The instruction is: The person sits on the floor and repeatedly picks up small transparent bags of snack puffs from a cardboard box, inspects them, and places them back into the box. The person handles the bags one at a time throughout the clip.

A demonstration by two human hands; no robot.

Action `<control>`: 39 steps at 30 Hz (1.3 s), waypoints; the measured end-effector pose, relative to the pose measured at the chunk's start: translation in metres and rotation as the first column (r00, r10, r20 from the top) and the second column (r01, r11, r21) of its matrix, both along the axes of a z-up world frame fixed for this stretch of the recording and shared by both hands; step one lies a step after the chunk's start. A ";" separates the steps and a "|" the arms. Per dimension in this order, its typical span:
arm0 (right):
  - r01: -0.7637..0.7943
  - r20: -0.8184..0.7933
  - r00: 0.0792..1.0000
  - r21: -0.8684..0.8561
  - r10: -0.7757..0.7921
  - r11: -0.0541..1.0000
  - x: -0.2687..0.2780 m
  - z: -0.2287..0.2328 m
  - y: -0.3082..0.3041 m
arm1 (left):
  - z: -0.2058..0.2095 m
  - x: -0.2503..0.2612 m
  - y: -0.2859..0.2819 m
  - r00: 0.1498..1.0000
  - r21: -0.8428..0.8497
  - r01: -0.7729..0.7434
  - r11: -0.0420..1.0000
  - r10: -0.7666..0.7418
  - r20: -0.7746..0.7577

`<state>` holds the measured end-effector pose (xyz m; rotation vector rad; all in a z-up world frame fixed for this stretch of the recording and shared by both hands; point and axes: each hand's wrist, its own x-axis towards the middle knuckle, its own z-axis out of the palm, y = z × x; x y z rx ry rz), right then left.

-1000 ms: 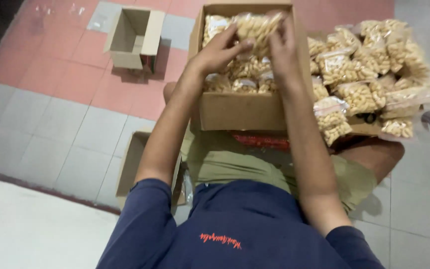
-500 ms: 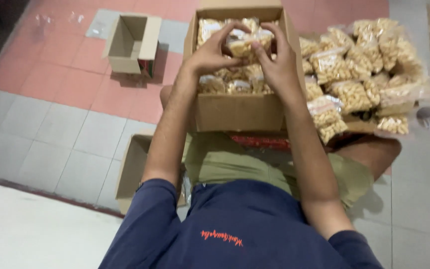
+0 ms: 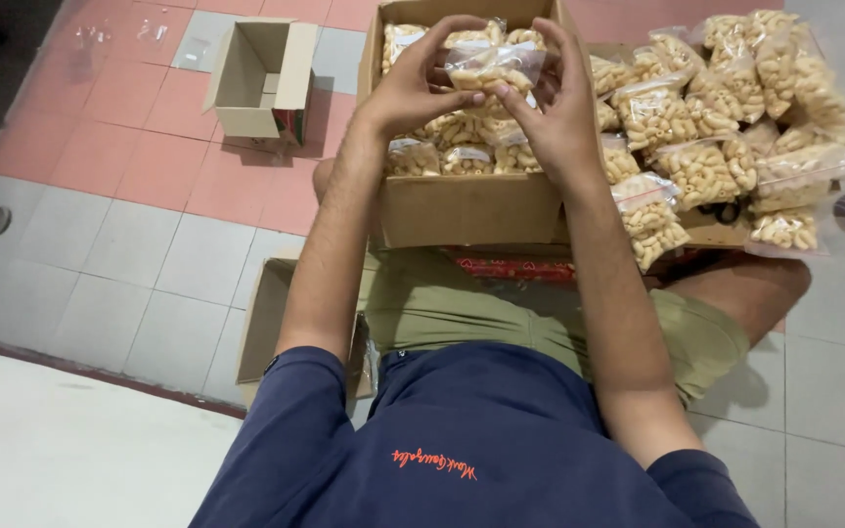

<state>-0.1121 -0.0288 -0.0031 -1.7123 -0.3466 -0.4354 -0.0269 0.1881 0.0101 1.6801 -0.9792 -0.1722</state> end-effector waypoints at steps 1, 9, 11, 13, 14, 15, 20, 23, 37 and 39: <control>-0.016 0.047 0.999 0.039 0.014 0.999 0.001 -0.003 -0.002 | -0.002 0.001 0.000 0.999 0.012 -0.014 1.000 0.013 0.029; -0.035 0.096 0.995 0.190 0.017 0.981 0.008 -0.017 -0.011 | -0.014 0.013 0.000 0.996 0.087 -0.044 0.995 0.050 -0.069; 0.002 0.068 0.998 0.209 -0.017 0.978 0.010 -0.016 -0.012 | -0.015 0.017 -0.002 0.994 0.090 -0.036 0.995 0.045 -0.099; 0.001 0.050 0.999 0.248 -0.014 0.969 0.008 -0.015 -0.011 | -0.014 0.015 -0.003 0.967 0.327 -0.216 0.920 0.247 -0.056; 0.005 0.049 0.999 0.250 -0.018 0.968 0.007 -0.015 -0.012 | -0.011 0.012 -0.004 0.968 0.329 -0.212 0.920 0.244 -0.057; 0.036 0.044 0.998 0.228 -0.047 0.973 0.007 -0.015 -0.012 | -0.008 0.011 -0.004 0.981 0.286 -0.155 0.946 0.182 -0.072; 0.020 0.061 0.998 0.131 -0.028 0.991 -0.004 0.001 -0.004 | -0.020 0.018 0.002 0.997 0.144 -0.068 0.987 0.064 0.030; 0.013 0.105 0.994 0.066 -0.020 0.998 -0.005 -0.002 -0.004 | -0.020 0.014 0.001 0.996 0.117 -0.048 0.992 0.039 0.082; -0.038 0.039 0.999 0.037 0.036 0.999 -0.007 0.009 -0.002 | -0.010 0.007 -0.002 1.000 -0.014 -0.026 1.000 0.026 -0.001; -0.022 0.016 1.000 0.035 0.021 0.999 -0.007 0.006 -0.002 | -0.012 0.008 -0.001 0.999 -0.017 -0.037 0.999 0.037 0.011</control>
